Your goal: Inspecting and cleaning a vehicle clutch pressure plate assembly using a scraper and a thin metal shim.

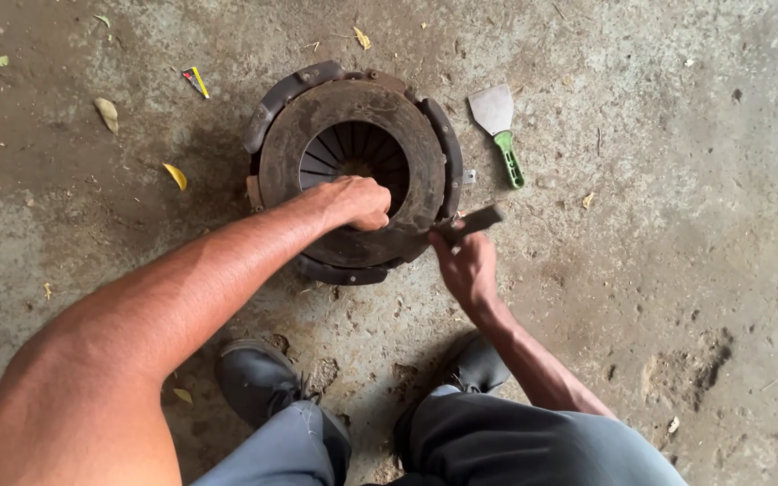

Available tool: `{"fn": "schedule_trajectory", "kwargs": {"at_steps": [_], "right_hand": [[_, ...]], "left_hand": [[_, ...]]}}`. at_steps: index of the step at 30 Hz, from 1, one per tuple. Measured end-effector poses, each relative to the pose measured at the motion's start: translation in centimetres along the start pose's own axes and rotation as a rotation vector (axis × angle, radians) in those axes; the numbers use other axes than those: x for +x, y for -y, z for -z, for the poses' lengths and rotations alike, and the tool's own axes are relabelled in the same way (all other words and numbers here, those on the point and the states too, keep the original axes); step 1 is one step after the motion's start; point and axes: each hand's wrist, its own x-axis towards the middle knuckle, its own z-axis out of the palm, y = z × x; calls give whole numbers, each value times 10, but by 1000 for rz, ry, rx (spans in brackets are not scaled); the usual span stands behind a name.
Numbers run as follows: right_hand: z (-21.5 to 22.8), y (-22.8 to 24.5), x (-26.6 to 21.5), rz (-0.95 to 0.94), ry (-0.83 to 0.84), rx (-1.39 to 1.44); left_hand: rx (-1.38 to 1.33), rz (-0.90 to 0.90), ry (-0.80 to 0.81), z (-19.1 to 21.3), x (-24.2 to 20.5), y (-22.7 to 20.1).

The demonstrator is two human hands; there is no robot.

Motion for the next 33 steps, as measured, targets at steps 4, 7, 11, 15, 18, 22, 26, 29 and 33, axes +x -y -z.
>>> {"fn": "schedule_trajectory", "kwargs": {"at_steps": [4,7,11,15,18,22,26,29,33], "right_hand": [[-8,-1,-10,-43,-13,88],[-3,18,-5,-104,48,169],[-11,6,-14,25,4,18],[-8,6,-1,102,3,-59],[7,-14,25,-44,-6,16],[24,-16,33,-35,-58,74],[31,-4,26,-84,-67,182],[28,-8,21,-89,-45,255],[25,0,18,-129,-39,318]], "left_hand": [[19,-21,5,-5,10,0],[100,-92,-7,-4,8,4],[36,-55,-12,-11,8,4],[4,-11,8,-11,6,5],[-100,28,0,-16,7,1],[-202,28,-78,-33,10,6],[-278,81,-141,-39,1,-1],[-265,81,-208,-44,7,-7],[-349,126,-317,-35,14,-24]]}}
